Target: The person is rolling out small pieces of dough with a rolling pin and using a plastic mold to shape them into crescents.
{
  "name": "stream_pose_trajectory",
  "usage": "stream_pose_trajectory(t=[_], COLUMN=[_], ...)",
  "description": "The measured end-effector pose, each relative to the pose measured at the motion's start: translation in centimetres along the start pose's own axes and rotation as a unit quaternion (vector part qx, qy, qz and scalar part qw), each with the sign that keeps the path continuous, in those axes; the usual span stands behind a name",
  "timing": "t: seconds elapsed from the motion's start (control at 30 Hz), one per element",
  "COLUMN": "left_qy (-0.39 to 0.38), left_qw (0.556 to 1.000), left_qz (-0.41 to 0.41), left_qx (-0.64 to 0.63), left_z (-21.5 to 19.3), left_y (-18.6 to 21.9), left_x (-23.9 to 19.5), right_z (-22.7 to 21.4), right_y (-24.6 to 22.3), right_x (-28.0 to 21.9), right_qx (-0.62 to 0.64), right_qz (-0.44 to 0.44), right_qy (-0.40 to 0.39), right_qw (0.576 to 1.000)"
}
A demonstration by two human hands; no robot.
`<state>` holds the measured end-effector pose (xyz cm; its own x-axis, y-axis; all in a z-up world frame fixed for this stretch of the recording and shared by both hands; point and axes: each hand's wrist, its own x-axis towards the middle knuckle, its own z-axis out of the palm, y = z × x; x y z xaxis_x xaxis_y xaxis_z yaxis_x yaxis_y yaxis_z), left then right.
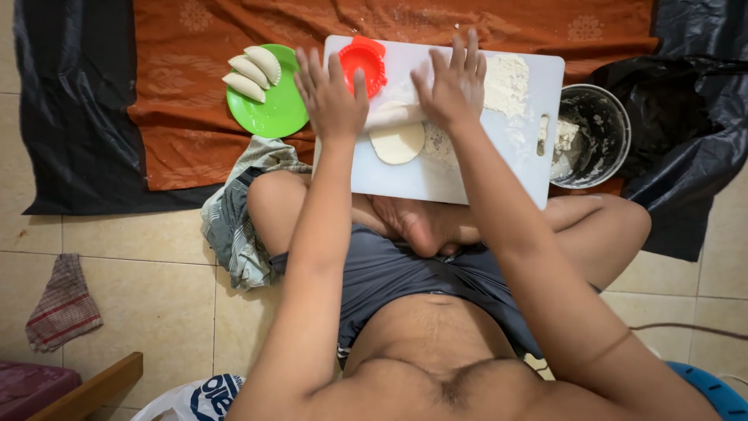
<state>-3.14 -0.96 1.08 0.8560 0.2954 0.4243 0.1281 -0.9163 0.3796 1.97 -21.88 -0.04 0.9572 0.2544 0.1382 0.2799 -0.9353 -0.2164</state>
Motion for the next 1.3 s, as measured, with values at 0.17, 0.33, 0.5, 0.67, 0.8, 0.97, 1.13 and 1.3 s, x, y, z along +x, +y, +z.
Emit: stream_pose_trajectory(t=[0.17, 0.33, 0.5, 0.67, 0.8, 0.97, 1.13, 1.3], left_qy=[-0.013, -0.010, -0.068, -0.097, -0.084, -0.071, -0.053, -0.092], left_qw=[0.998, 0.999, 0.994, 0.993, 0.993, 0.995, 0.998, 0.994], left_qz=[0.047, 0.033, 0.032, -0.023, -0.057, -0.002, 0.042, 0.055], left_qx=[0.051, 0.020, 0.082, 0.069, 0.056, 0.068, 0.018, -0.007], left_z=[-1.3, -2.2, -0.3, 2.4, 1.7, -0.1, -2.8, -4.1], left_y=[0.3, 0.7, -0.3, -1.8, -1.2, -0.1, 1.4, 1.2], left_x=[-7.4, -11.1, -5.1, 1.4, 2.3, -2.9, -8.2, -12.3], right_z=[-1.8, -1.1, -0.4, 1.3, 0.8, 0.1, -2.4, -2.6], right_y=[-0.1, 0.2, -0.4, -0.4, -0.6, -0.9, -0.4, 2.4], right_x=[-8.7, -11.9, -4.4, 3.1, 3.7, -2.2, -9.6, -14.2], right_qx=[0.025, 0.013, 0.028, 0.023, 0.034, 0.043, 0.094, 0.054], right_qz=[-0.014, -0.017, -0.044, -0.032, -0.030, 0.024, -0.028, -0.088], right_qy=[0.042, 0.050, 0.111, 0.067, 0.068, 0.074, 0.130, 0.065], right_qw=[0.999, 0.999, 0.992, 0.997, 0.997, 0.996, 0.987, 0.993])
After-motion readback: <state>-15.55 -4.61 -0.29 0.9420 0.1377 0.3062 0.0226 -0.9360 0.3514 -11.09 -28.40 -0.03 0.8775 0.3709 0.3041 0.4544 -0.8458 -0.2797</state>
